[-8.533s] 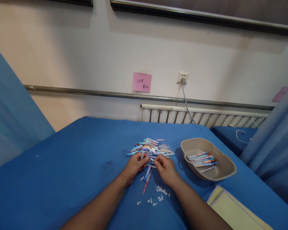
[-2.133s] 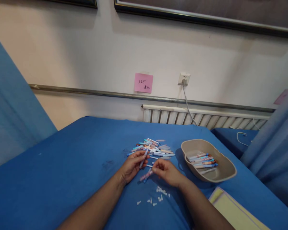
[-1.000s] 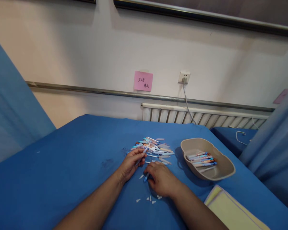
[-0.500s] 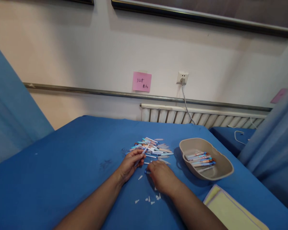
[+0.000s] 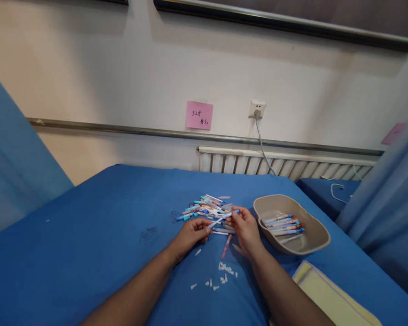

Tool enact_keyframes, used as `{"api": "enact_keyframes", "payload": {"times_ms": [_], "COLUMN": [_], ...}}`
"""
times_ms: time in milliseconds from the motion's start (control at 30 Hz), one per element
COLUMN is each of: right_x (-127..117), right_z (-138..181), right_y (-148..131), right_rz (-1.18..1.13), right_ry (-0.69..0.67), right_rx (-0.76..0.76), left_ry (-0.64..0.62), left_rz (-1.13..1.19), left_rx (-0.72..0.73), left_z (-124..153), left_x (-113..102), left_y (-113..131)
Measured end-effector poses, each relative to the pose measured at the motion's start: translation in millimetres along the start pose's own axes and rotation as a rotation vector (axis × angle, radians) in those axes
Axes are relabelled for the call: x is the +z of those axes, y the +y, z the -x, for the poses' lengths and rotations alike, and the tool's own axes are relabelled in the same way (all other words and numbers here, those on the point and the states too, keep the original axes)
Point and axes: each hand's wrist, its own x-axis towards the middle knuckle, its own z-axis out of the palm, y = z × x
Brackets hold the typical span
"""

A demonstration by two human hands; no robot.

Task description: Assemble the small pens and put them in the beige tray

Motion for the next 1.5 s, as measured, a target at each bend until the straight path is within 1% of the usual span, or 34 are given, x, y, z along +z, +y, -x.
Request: {"api": "enact_keyframes", "payload": {"times_ms": [133, 267, 467, 600, 800, 900, 1033, 1133, 1233, 1333, 1400, 1500], "right_x": [0, -1, 1, 0, 0, -1, 0, 1, 3, 5, 6, 8], "right_z": [2, 2, 4, 3, 4, 4, 4, 7, 11, 12, 12, 14], "right_y": [2, 2, 12, 17, 13, 14, 15, 13, 11, 13, 16, 18], "right_rz": [-0.005, 0.105, 0.223, 0.216, 0.172, 0.185, 0.241, 0.203, 0.111, 0.111, 0.170, 0.266], "right_ry": [-0.023, -0.047, -0.178, -0.194, -0.263, -0.262, -0.218, -0.232, -0.315, -0.367, -0.341, -0.260], "right_rx": [-0.004, -0.049, -0.093, -0.073, -0.074, -0.068, -0.087, -0.045, 0.039, 0.056, 0.021, -0.056], "left_ry": [-0.015, -0.024, -0.059, -0.084, -0.138, -0.138, -0.100, -0.111, -0.128, -0.154, -0.166, -0.176], "left_rz": [-0.028, -0.060, -0.112, -0.130, -0.115, -0.117, -0.108, -0.101, -0.072, -0.037, -0.017, 0.013], "left_rx": [0.015, 0.015, 0.028, 0.033, 0.012, 0.014, 0.021, 0.004, 0.002, 0.013, 0.004, -0.012], "left_z": [0, -1, -3, -4, -3, -2, -2, -1, 0, 1, 2, 4], "left_x": [1, 0, -2, -3, -5, -4, -2, -1, -1, -1, 0, 4], "left_y": [0, -3, -8, -9, -7, -9, -12, -11, -7, -5, -4, -4]}}
